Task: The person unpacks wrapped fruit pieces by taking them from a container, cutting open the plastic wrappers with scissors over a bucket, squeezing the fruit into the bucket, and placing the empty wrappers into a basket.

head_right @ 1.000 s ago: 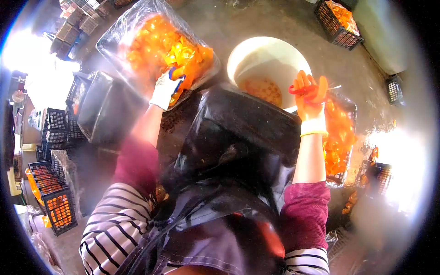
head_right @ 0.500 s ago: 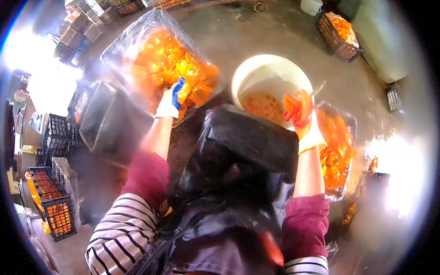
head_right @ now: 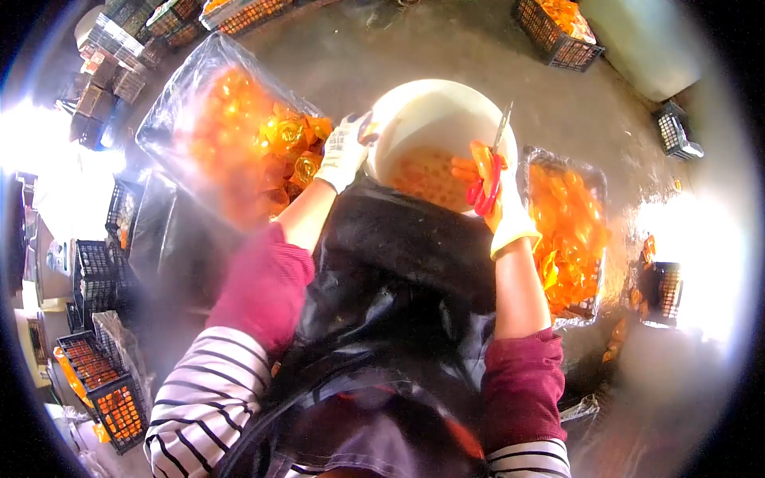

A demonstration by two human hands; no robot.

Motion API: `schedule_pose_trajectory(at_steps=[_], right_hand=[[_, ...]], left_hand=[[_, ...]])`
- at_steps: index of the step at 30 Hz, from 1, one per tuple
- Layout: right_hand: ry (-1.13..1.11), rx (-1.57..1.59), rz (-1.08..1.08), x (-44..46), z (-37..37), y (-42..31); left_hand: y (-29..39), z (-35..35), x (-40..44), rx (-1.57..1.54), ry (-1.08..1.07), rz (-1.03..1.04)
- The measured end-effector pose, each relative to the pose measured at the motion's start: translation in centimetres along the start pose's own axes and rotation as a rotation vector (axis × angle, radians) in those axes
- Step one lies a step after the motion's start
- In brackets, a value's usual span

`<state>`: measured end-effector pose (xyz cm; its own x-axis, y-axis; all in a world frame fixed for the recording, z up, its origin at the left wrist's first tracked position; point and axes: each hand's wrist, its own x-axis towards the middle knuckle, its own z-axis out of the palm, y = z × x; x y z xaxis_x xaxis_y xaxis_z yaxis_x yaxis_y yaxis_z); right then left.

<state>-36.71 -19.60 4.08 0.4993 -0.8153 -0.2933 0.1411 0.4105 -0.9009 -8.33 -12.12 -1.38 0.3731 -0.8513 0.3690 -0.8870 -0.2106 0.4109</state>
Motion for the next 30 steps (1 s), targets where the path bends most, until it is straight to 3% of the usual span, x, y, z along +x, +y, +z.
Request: schedule_pose_trajectory(at_steps=[3, 6, 7, 9, 10, 11, 13, 15, 17, 18, 20, 22, 24, 25, 30], right_hand=[[-0.008, -0.133, -0.009, -0.1, 0.7, -0.1], [0.006, -0.127, 0.015, -0.3, 1.9, -0.2], [-0.011, -0.173, 0.000, -0.4, 2.2, -0.1], [-0.074, -0.202, 0.001, 1.0, 1.2, 1.2], [-0.152, -0.050, -0.029, 2.2, 0.0, 3.0], [-0.165, -0.150, -0.003, 2.3, 0.2, 3.1], [-0.179, -0.338, 0.007, 2.0, 1.2, 3.1], [-0.175, -0.518, -0.015, 1.3, 1.9, 2.6], [-0.204, -0.109, 0.098, 2.2, 1.5, 4.4], [-0.266, -0.205, 0.069, 2.2, 1.1, 4.9], [-0.244, -0.790, -0.029, -0.3, 2.7, 1.8], [-0.281, -0.908, -0.062, -0.8, 2.9, 1.3], [-0.371, -0.555, -0.041, 0.7, 2.0, 3.1], [-0.360, -0.625, -0.025, 0.6, 2.2, 2.3], [-0.253, -0.851, -0.056, -0.4, 3.3, 0.6]], left_hand=[[-1.5, 0.0, 1.0, -0.194, -0.024, -0.019], [-3.0, 0.3, 2.2, -0.734, -0.054, -0.549], [0.1, -3.2, 2.0, -0.745, 0.026, -0.584], [-0.2, -2.5, 1.7, -1.006, 0.096, -0.575], [1.8, -4.5, 2.1, -1.100, 0.068, -0.702], [4.8, -7.2, 1.9, -1.093, 0.017, -0.776], [2.7, -2.6, 1.9, -1.423, 0.025, -0.604], [4.5, -2.3, 2.1, -1.960, -0.015, -0.626], [5.2, -0.6, 1.2, -1.972, -0.001, -0.610], [5.2, 0.5, 0.8, -1.979, 0.006, -0.605], [4.9, 0.7, 0.5, -1.773, -0.101, -0.574], [4.9, 0.6, 0.6, -1.676, -0.195, -0.464], [5.2, 0.8, 0.9, -1.766, -0.279, -0.381], [5.2, 1.2, 0.8, -1.810, -0.323, -0.343], [3.6, 2.3, 1.3, -1.460, -0.250, -0.328]])
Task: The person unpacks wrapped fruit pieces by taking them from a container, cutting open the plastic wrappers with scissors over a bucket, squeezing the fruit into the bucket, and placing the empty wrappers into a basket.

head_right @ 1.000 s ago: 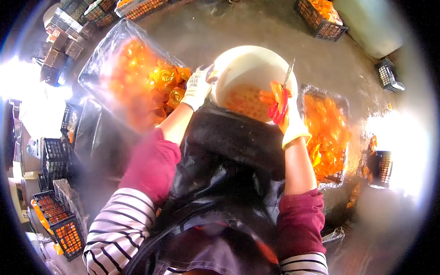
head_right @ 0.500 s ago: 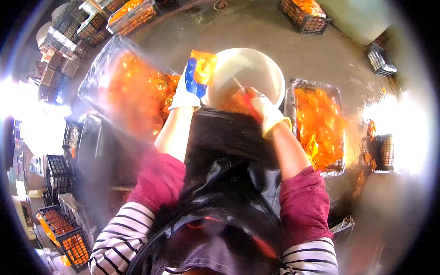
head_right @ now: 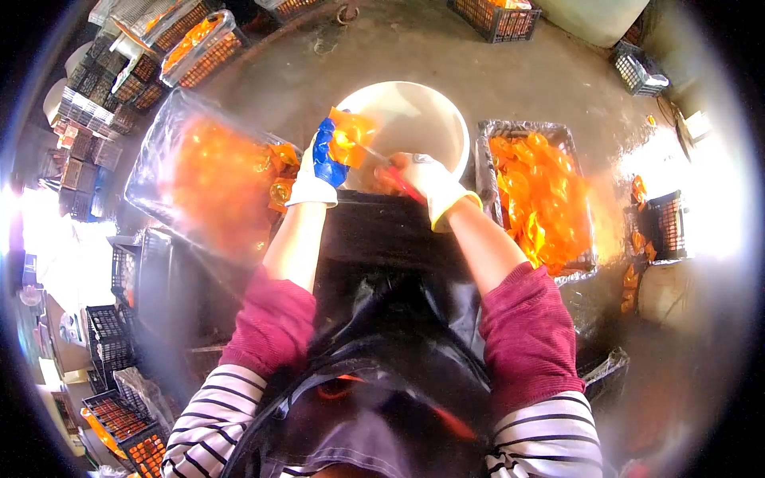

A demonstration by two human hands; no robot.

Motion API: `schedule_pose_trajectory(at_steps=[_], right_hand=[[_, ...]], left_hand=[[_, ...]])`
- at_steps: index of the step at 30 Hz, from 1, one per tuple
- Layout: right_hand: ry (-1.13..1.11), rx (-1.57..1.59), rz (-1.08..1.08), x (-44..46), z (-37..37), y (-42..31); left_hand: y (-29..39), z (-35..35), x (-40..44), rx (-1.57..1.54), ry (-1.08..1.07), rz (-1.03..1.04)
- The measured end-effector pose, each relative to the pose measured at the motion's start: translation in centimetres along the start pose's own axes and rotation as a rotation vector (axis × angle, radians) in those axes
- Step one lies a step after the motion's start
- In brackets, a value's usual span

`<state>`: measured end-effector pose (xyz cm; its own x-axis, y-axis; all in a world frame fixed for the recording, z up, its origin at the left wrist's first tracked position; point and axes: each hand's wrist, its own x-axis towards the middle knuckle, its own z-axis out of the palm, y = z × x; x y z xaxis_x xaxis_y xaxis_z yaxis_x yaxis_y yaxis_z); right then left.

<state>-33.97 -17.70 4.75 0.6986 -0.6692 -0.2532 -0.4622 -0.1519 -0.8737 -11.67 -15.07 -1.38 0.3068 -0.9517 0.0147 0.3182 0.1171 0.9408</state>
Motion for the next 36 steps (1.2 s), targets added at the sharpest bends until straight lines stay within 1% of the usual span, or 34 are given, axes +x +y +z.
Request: schedule_pose_trajectory(at_steps=[1, 2, 3, 4, 5, 7, 8, 10, 11, 12, 14, 15, 17, 18, 20, 21, 23, 26, 28, 30, 32, 33, 35, 36], right_hand=[[0.021, -0.017, 0.009, -0.1, 0.0, -0.2], [0.022, -0.013, 0.042, -0.3, -0.2, -0.8], [0.028, 0.063, 0.087, -0.3, -0.3, -1.0], [0.037, 0.139, 0.131, -0.2, -0.4, -1.1], [0.051, 0.290, 0.187, -0.2, -0.4, -1.0], [0.088, 0.398, 0.198, 0.9, 0.0, 1.3], [0.108, 0.354, 0.151, 2.6, 0.7, 4.3], [0.140, 0.233, 0.108, 3.0, 0.9, 5.2], [0.152, 0.155, 0.112, 2.1, 0.4, 3.5], [0.164, 0.077, 0.116, 1.5, 0.2, 2.5], [0.127, 0.113, 0.131, 1.8, 0.2, 2.6], [0.108, 0.132, 0.139, 1.9, 0.2, 2.7], [0.139, 0.192, 0.084, 3.2, 1.1, 4.5], [0.141, 0.185, 0.075, 3.6, 1.1, 5.5], [0.130, 0.135, 0.076, 3.1, 0.5, 4.3], [0.117, 0.096, 0.089, 2.7, 0.3, 3.8], [0.127, 0.242, 0.084, 2.8, 0.5, 4.3], [0.176, 0.433, 0.003, 3.8, 1.3, 6.2], [0.194, 0.449, -0.004, 4.1, 1.4, 6.9], [0.182, 0.366, 0.059, 2.8, 1.0, 4.4], [0.189, 0.878, 0.141, 2.2, 1.0, 3.4], [0.190, 1.131, 0.181, 2.1, 0.9, 3.1], [0.155, 1.030, 0.190, 2.2, 0.7, 3.1], [0.137, 0.980, 0.194, 2.2, 0.6, 3.1]], left_hand=[[0.1, 0.2, -0.1, 0.123, 0.054, 0.037], [0.2, 0.6, -0.3, 0.159, 0.098, 0.007], [0.3, 0.9, -0.5, 0.194, 0.141, -0.024], [2.4, 2.7, -1.7, 0.144, 0.173, -0.123], [3.7, 3.9, -2.5, 0.094, 0.203, -0.224], [4.0, 4.0, -2.6, 0.067, 0.166, -0.285], [3.9, 4.0, -2.6, 0.054, 0.148, -0.316], [3.2, 4.1, -2.6, 0.104, 0.149, -0.274], [3.1, 4.3, -2.7, 0.130, 0.150, -0.252], [3.2, 4.3, -2.7, 0.135, 0.161, -0.278], [4.1, 4.6, -2.8, 0.146, 0.183, -0.327], [4.0, 4.6, -2.8, 0.107, 0.180, -0.302], [3.7, 4.8, -2.7, 0.031, 0.170, -0.252], [3.6, 5.0, -2.8, 0.092, 0.157, -0.263], [3.7, 5.3, -3.1, 0.216, 0.133, -0.283], [3.3, 5.1, -3.0, 0.145, 0.132, -0.306], [2.9, 4.8, -2.2, -0.002, 0.132, -0.343], [3.6, 5.0, -2.5, 0.124, 0.108, -0.315], [2.2, 4.3, -2.3, 0.184, 0.049, -0.270], [1.7, 4.1, -2.2, 0.247, 0.021, -0.227], [1.9, 4.1, -2.2, 0.310, 0.022, -0.186], [1.7, 4.1, -2.1, 0.378, 0.013, -0.108], [1.4, 4.0, -2.0, 0.515, -0.006, 0.049], [1.2, 4.0, -2.0, 0.304, 0.004, -0.069]])
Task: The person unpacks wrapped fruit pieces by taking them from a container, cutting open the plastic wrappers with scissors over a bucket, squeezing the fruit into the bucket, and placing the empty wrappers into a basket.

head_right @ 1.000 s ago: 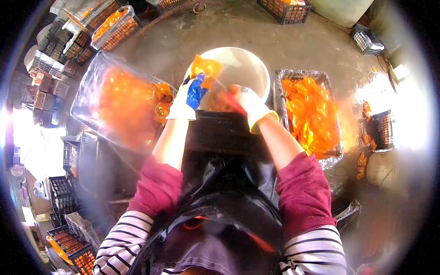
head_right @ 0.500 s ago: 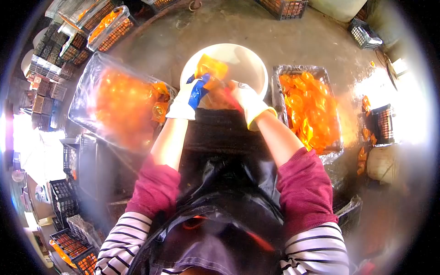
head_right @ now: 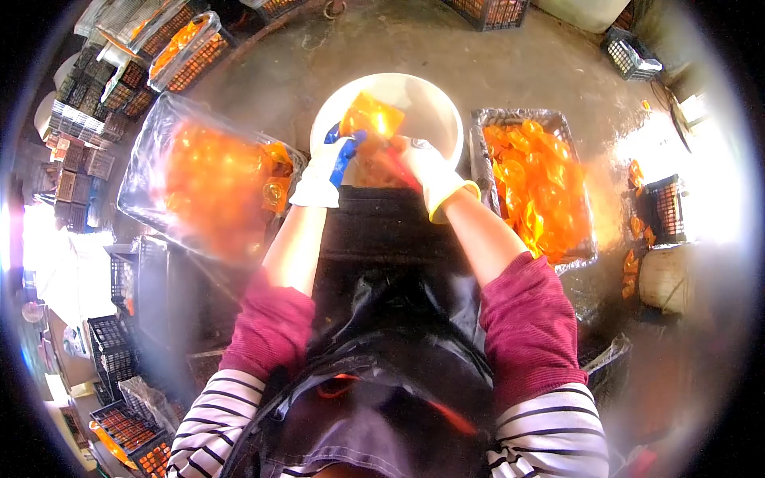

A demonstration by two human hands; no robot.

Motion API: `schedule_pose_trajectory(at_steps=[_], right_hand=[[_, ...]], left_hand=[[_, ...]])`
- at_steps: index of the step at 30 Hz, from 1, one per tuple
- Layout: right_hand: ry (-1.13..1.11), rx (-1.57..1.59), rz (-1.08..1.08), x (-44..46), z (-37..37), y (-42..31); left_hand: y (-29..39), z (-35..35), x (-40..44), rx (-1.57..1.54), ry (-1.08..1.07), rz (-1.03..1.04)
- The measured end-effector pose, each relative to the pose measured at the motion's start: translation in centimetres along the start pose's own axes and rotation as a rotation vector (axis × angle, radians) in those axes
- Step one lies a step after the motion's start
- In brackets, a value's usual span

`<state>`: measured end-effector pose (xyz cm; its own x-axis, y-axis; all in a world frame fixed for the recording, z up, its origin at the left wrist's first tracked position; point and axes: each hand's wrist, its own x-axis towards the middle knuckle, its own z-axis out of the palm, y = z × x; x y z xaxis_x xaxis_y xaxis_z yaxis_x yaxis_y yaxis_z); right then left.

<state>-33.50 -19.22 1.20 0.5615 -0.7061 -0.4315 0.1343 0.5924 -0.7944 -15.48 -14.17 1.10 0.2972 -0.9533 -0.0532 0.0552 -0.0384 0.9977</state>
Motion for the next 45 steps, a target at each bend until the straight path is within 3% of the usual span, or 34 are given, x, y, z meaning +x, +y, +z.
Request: schedule_pose_trajectory(at_steps=[2, 3, 6, 8, 10, 12, 15, 18, 21, 23, 25, 28, 31, 32, 34, 36, 39, 40, 41, 42, 45], right_hand=[[-0.088, 0.018, 0.016, 0.3, -0.6, 0.2], [-0.134, 0.028, 0.024, 0.4, -0.8, 0.3], [-0.085, -0.240, 0.014, 0.0, -0.1, 0.0], [-0.079, -0.290, 0.048, -0.9, 0.3, -0.8], [-0.084, -0.399, 0.023, -2.2, 1.1, -2.1], [-0.086, -0.621, -0.080, -3.4, 1.9, -3.0], [-0.097, -0.767, -0.158, -2.1, 0.9, -1.9], [-0.051, -1.023, -0.199, -3.3, 1.9, -3.2], [-0.004, -0.715, -0.186, -0.4, -0.5, -0.9], [-0.017, -0.292, -0.112, 1.0, -1.6, 0.1], [-0.017, -0.225, -0.112, 2.4, -2.8, 1.3], [0.063, -0.631, -0.256, 3.6, -3.7, 2.6], [0.183, -0.771, -0.366, 5.0, -4.3, 3.2], [0.152, -0.685, -0.337, 6.0, -4.9, 3.1], [0.066, -0.400, -0.146, 5.4, -4.9, 2.5], [0.013, -0.254, 0.011, 1.3, -1.7, -0.8], [-0.118, -0.346, 0.019, -2.4, 1.3, -3.6], [-0.100, -0.383, 0.017, -3.8, 3.0, -4.3], [-0.079, -0.418, 0.011, -6.6, 5.6, -5.6], [-0.079, -0.411, 0.021, -6.3, 5.4, -5.5], [-0.105, -0.347, 0.058, -4.0, 3.2, -4.3]], left_hand=[[2.0, 0.7, -0.5, -0.422, -0.029, -0.232], [2.7, 0.8, -0.9, -0.285, 0.014, -0.281], [2.2, 0.6, -0.9, -0.210, 0.087, -0.116], [-0.8, -1.1, -0.3, 0.101, -0.012, 0.224], [-3.2, -2.4, 0.9, 0.318, -0.054, 0.321], [-4.1, -2.9, 2.3, 0.440, -0.041, 0.171], [0.2, -1.2, 0.5, -0.314, -0.034, -0.249], [1.0, -0.7, -0.2, -0.206, -0.019, -0.245], [3.8, 1.1, -1.7, -0.675, -0.021, -0.341], [1.4, -0.1, -0.3, -0.305, -0.097, -0.199], [0.2, 0.4, -0.2, 0.011, 0.023, -0.057], [-0.1, 0.3, 0.3, 0.364, 0.125, -0.080], [-1.0, 0.1, 1.0, 0.486, 0.174, 0.129], [-1.0, 0.0, 0.8, 0.529, 0.199, 0.194], [-0.3, -1.1, 0.6, 0.030, 0.187, -0.064], [1.3, -3.2, -0.7, -0.180, 0.120, 0.074], [5.4, -5.5, -2.3, 0.084, 0.182, 0.308], [6.7, -5.6, -2.8, -0.195, 0.226, 0.230], [5.8, -8.1, -2.5, 0.086, 0.236, 0.337], [6.5, -8.5, -3.9, -0.120, 0.303, 0.236], [2.4, -15.3, -4.7, 0.206, 0.398, 0.087]])
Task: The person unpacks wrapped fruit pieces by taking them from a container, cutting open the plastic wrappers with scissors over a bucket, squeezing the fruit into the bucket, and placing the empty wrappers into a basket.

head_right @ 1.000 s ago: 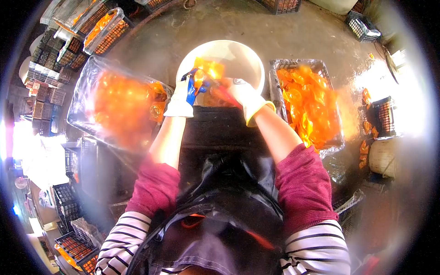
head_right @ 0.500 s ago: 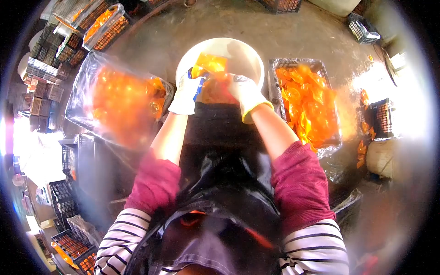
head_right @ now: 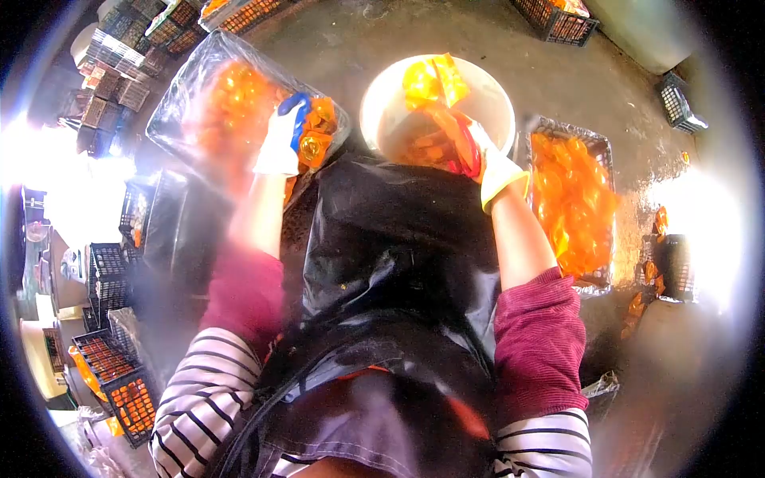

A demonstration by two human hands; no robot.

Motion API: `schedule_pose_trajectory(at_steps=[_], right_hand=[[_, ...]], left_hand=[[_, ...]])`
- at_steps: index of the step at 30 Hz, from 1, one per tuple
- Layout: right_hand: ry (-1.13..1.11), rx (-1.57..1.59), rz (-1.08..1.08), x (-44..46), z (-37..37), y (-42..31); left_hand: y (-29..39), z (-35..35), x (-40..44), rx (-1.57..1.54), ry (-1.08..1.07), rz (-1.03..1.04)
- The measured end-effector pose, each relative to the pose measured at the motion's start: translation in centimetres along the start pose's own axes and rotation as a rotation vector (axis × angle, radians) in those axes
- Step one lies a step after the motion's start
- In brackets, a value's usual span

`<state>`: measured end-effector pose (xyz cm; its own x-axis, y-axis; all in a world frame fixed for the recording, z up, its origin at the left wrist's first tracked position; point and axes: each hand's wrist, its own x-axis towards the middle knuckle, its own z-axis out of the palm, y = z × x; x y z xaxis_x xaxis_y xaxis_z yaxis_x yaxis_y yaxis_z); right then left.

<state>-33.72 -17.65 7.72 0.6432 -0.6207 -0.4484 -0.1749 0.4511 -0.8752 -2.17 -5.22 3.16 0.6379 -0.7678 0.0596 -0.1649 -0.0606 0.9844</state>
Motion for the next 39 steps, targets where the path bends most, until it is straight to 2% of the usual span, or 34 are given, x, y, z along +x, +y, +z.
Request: schedule_pose_trajectory(at_steps=[1, 2, 4, 7, 9, 10, 11, 12, 13, 15, 16, 17, 18, 21, 23, 25, 29, 32, 35, 38, 39], right_hand=[[-0.028, 0.048, 0.011, 0.9, -0.7, 0.8], [-0.027, 0.040, 0.003, 0.8, -0.6, 0.8], [-0.027, 0.013, -0.009, 0.2, -0.3, 0.2], [-0.005, -0.036, -0.063, -0.4, 0.6, -0.4], [0.021, -0.051, -0.106, -0.3, 0.7, -0.1], [0.042, -0.062, -0.132, -0.1, 0.6, 0.2], [0.063, -0.069, -0.170, 0.1, 0.6, 0.4], [0.085, -0.070, -0.211, 0.5, 0.6, 0.5], [0.118, -0.064, -0.264, 0.8, 0.6, 0.6], [0.198, -0.023, -0.373, 1.5, 0.5, 0.8], [0.248, 0.019, -0.431, 1.7, 0.2, 0.9], [0.298, 0.077, -0.496, 1.9, -0.2, 0.7], [0.351, 0.147, -0.550, 1.9, -0.6, 0.7], [0.509, 0.502, -0.617, 0.4, -2.4, 0.5], [0.550, 0.905, -0.634, 0.6, -3.9, 1.7], [0.405, 1.000, -0.649, 1.1, -5.6, 3.4], [0.347, 1.049, -0.572, 0.8, -5.8, 4.0], [0.329, 0.994, -0.568, 0.9, -6.4, 4.3], [0.781, 1.000, -0.822, 3.0, -8.7, 5.8], [0.614, 1.070, -0.732, 2.1, -9.1, 6.0], [0.543, 1.098, -0.707, 2.3, -9.6, 6.3]], left_hand=[[-2.3, -1.5, 0.9, 0.170, 0.068, -0.055], [-7.0, -3.6, 2.5, 0.222, 0.059, 0.022], [-8.6, -4.6, 2.3, 0.423, 0.056, 0.001], [-11.0, -5.1, 2.4, 0.813, -0.071, 0.107], [-5.8, -2.9, 0.5, 1.267, -0.216, 0.047], [-5.5, -2.4, 0.2, 1.395, -0.316, 0.087], [-7.5, -2.6, 0.6, 1.445, -0.316, 0.257], [-7.0, -2.1, 0.4, 1.462, -0.335, 0.244], [-5.9, -1.6, 0.8, 1.474, -0.463, 0.049], [-10.3, -2.8, 0.6, 1.417, -0.315, 0.375], [-9.9, -2.7, 0.3, 1.457, -0.264, 0.373], [-11.8, -3.7, 0.7, 1.398, -0.169, 0.519], [-7.5, -4.0, 0.0, 1.318, -0.319, 0.280], [-4.5, -4.3, -0.8, 1.306, -0.459, -0.018], [-4.2, -4.2, -2.5, 1.285, -0.381, 0.064], [-4.4, -4.1, -3.1, 1.233, -0.358, 0.120], [-2.9, -4.5, -3.6, 1.347, -0.465, 0.179], [-5.2, -4.8, -1.9, 1.603, -0.635, 0.140], [-4.5, -4.6, -2.3, 1.660, -0.660, 0.129], [-3.8, -4.7, -3.4, 1.640, -0.616, 0.215], [-3.2, -5.3, -3.4, 1.423, -0.588, 0.057]])
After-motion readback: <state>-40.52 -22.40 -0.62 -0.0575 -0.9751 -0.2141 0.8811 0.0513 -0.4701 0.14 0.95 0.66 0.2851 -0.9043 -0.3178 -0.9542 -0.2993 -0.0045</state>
